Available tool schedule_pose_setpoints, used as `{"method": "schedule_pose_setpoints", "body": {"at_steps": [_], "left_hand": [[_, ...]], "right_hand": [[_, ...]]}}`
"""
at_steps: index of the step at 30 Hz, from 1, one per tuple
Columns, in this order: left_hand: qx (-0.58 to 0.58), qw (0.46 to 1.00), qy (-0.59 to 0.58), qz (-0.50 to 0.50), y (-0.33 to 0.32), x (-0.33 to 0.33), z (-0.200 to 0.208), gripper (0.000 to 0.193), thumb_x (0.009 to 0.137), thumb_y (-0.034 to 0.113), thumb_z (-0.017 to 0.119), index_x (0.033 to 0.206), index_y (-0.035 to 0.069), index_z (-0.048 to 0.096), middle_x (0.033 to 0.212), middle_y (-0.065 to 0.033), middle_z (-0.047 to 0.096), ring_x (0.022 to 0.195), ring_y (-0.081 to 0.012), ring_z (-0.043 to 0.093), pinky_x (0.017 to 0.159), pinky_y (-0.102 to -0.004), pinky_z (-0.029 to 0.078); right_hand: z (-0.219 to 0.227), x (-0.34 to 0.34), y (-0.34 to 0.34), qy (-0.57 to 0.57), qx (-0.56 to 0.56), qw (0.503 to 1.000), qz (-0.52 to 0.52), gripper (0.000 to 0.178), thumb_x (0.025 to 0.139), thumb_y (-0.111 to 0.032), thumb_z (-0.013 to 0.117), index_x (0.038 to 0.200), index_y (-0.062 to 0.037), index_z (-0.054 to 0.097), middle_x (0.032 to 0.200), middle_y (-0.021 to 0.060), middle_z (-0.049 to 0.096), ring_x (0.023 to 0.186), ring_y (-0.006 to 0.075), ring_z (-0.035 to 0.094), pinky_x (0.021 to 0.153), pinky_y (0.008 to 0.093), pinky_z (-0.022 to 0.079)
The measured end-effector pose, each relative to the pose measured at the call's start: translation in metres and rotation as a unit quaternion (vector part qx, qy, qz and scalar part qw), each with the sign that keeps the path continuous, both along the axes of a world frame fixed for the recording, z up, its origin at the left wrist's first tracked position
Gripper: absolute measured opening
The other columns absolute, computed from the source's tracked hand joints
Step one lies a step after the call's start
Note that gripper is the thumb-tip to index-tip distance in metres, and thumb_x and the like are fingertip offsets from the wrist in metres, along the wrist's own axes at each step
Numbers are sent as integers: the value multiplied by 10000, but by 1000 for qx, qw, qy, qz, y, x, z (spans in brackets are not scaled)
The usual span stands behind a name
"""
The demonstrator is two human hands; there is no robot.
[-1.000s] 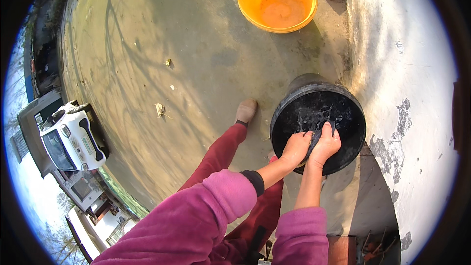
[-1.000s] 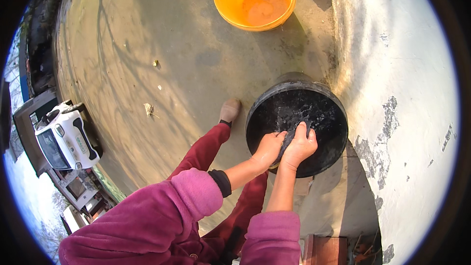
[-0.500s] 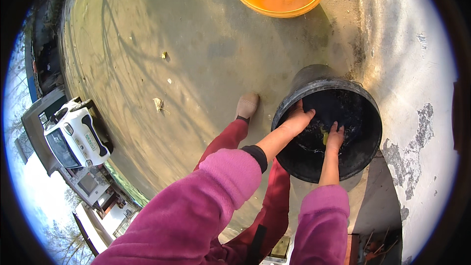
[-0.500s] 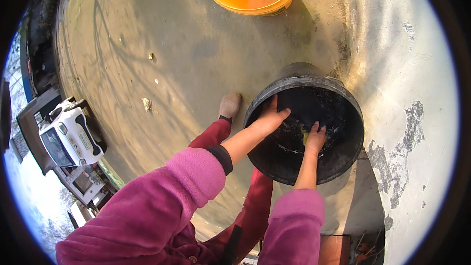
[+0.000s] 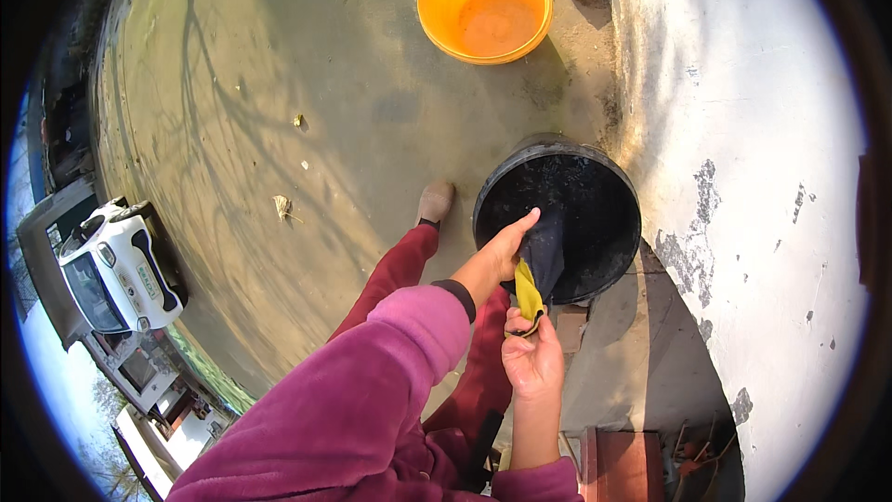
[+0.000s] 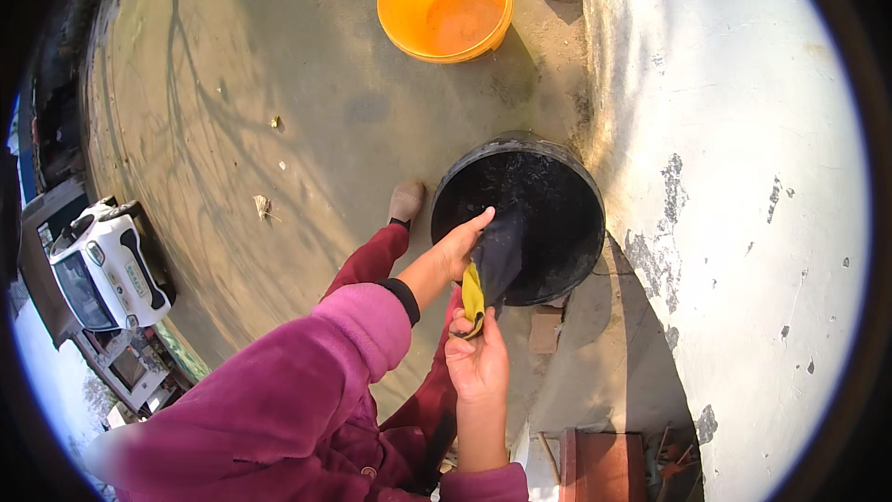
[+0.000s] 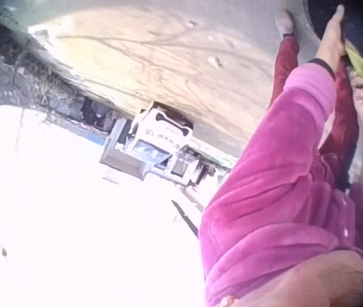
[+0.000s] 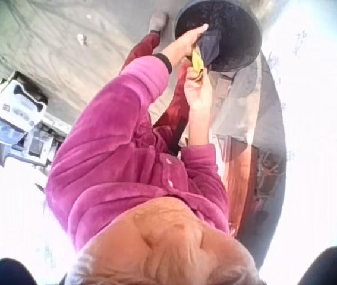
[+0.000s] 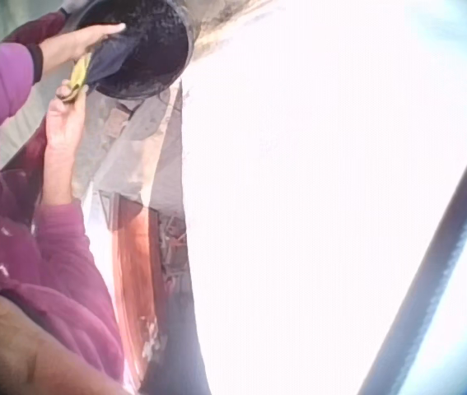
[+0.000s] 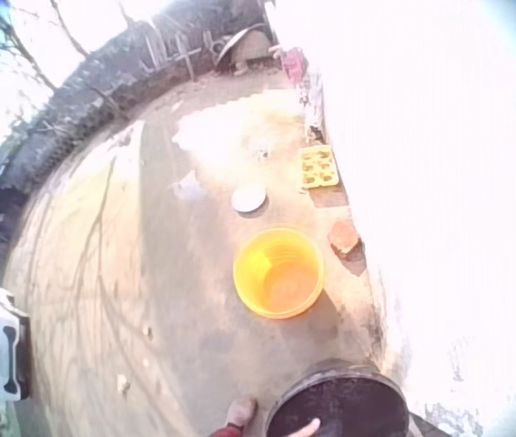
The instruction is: The person wipes the metal frame and red plastic seat of a stool with a yellow cloth. They then walk outside, dip the cloth into a bucket of water, wring it out, and return inside to wipe another red stool.
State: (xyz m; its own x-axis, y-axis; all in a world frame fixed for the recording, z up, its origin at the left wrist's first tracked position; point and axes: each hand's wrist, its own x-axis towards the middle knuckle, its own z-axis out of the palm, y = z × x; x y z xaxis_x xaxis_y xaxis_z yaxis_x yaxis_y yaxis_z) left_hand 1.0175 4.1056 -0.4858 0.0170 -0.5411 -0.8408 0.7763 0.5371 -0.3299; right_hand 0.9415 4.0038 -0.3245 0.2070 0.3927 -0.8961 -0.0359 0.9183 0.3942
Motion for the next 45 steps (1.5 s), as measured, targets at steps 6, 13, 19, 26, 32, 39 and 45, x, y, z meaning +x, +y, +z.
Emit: {"method": "schedule_pose_setpoints", "body": {"at_steps": [6,13,19,26,32,39,45], "left_hand": [[145,980,-119,-70,-12,-12,40,382,836,88,623,1203,24,538,938,-144,659,790,-298,666,740,-452,567],[188,926,-213,-247,-12,3,134,360,869,164,552,1219,80,548,992,-73,623,837,-213,632,715,-409,531],[-30,961,-193,-193,-16,-4,205,634,949,622,514,1355,135,526,1302,-74,596,1188,-222,570,976,-514,445],[-134,971,-146,-135,-23,-18,245,597,893,584,643,1317,175,549,1271,-26,575,1201,-188,543,990,-462,451],[-59,876,-328,-348,-23,3,279,530,781,349,803,1211,110,605,1062,-50,630,947,-176,609,739,-391,522],[231,485,-614,-579,-36,8,317,382,714,168,714,1029,-30,630,847,-180,704,758,-309,719,648,-399,560],[390,299,-698,-521,-37,-14,332,284,797,96,621,1030,-46,542,893,-192,676,777,-355,688,680,-411,563]], "right_hand": [[88,4,-2,-137,-294,904,279,365,953,-144,606,1289,-76,481,1111,81,577,891,159,599,640,274,541],[67,6,-42,-193,-582,695,375,315,905,-71,666,1192,9,563,1075,64,644,929,133,615,827,268,498],[22,31,-48,-129,-473,832,261,350,969,-351,631,1135,-43,627,1099,63,651,1004,167,618,874,319,504],[69,28,-42,-278,-347,894,58,313,941,-351,635,1151,-129,565,1056,108,642,968,247,636,816,383,551],[82,50,-76,-256,-433,818,279,233,790,-23,661,992,-81,561,909,97,643,809,213,639,731,327,544],[86,67,-78,-230,-556,659,451,165,782,62,526,839,-53,630,790,65,635,694,173,612,653,275,499],[78,66,-80,-126,-689,357,618,138,785,7,540,814,-26,671,767,63,670,667,166,595,638,311,486]]}}
